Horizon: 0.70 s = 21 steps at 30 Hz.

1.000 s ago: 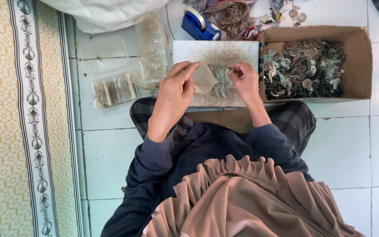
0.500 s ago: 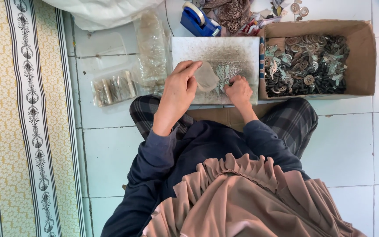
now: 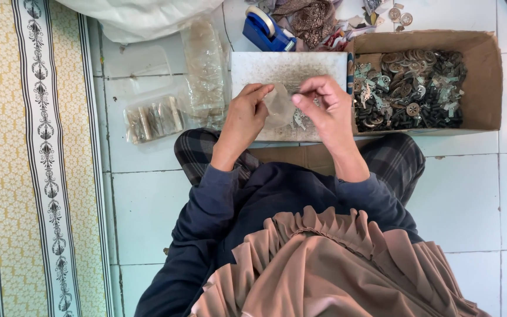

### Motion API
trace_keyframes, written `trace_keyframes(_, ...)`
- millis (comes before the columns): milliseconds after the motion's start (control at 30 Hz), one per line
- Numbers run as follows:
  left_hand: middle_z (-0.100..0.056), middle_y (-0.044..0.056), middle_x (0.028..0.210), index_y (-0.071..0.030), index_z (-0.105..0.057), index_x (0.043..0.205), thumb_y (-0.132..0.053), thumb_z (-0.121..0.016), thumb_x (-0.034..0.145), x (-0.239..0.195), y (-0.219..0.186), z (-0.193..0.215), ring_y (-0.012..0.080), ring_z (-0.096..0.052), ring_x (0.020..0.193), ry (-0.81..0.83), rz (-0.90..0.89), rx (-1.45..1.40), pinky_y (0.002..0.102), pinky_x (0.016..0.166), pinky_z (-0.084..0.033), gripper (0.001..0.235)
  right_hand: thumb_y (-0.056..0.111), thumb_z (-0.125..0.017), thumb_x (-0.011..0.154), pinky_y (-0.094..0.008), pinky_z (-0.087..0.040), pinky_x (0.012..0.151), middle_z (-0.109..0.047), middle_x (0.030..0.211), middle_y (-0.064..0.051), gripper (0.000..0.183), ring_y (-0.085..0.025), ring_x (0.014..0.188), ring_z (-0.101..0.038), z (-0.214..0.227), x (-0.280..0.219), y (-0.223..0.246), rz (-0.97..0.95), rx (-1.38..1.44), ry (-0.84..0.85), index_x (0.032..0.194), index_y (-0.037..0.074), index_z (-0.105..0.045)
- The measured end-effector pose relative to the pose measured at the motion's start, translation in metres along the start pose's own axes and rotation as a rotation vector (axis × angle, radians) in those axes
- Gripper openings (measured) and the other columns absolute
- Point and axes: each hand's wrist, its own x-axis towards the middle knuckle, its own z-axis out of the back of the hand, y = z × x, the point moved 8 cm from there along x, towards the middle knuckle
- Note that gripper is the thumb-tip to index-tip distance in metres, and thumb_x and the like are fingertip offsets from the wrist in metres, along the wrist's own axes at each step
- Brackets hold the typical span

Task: The person sits on the floor and sorts small metal buttons from a cardboard box, placing them onto a white board. They then pick up a small plastic bag and transfer the sorted buttons into it, pressing the bag flat afterward.

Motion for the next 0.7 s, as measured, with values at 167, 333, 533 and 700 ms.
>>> trace_keyframes(167, -0.065, 0.028, 0.122, 0.009, -0.061, 0.135, 0.005, -0.045, 0.099, -0.007, -0.024, 0.027, 0.039, -0.074, 0.094, -0.032, -0.013, 0.002, 0.039, 0.077, -0.063, 0.04, 0.008, -0.078, 0.097, -0.027, -0.047, 0.073, -0.074, 0.095, -0.008, 0.014, -0.015, 0.088, -0.066, 0.014, 0.012, -0.045, -0.041, -0.321, -0.108, 0.11, 0.008, -0.075)
trace_keyframes(333, -0.064, 0.026, 0.127, 0.005, -0.06, 0.138, 0.004, -0.044, 0.1, -0.018, -0.052, 0.036, 0.0269, -0.075, 0.088, -0.024, -0.012, -0.001, 0.037, 0.073, -0.063, 0.041, 0.012, -0.073, 0.094, -0.032, -0.051, 0.068, -0.075, 0.087, -0.006, 0.016, -0.014, 0.078, -0.067, 0.066, -0.002, -0.205, -0.316, -0.48, -0.158, 0.11, 0.012, -0.077)
trace_keyframes(533, -0.063, 0.024, 0.13, 0.004, -0.059, 0.14, 0.004, -0.046, 0.101, -0.017, -0.058, 0.03, 0.0372, -0.074, 0.098, -0.011, -0.031, 0.024, 0.04, 0.076, -0.063, 0.041, 0.018, -0.074, 0.097, -0.058, -0.053, 0.088, -0.054, 0.117, -0.011, 0.041, -0.039, 0.112, -0.061, 0.055, -0.024, -0.266, -0.352, -1.036, 0.091, 0.136, 0.01, -0.065)
trace_keyframes(700, -0.062, 0.029, 0.127, 0.01, -0.058, 0.138, 0.007, -0.046, 0.099, -0.007, -0.017, 0.017, 0.0452, -0.07, 0.102, -0.01, -0.049, 0.115, 0.044, 0.076, -0.063, 0.041, 0.021, -0.08, 0.085, -0.059, -0.053, 0.086, -0.059, 0.114, -0.012, 0.04, -0.039, 0.109, -0.062, 0.061, -0.02, -0.286, -0.32, -1.065, 0.063, 0.122, 0.013, -0.066)
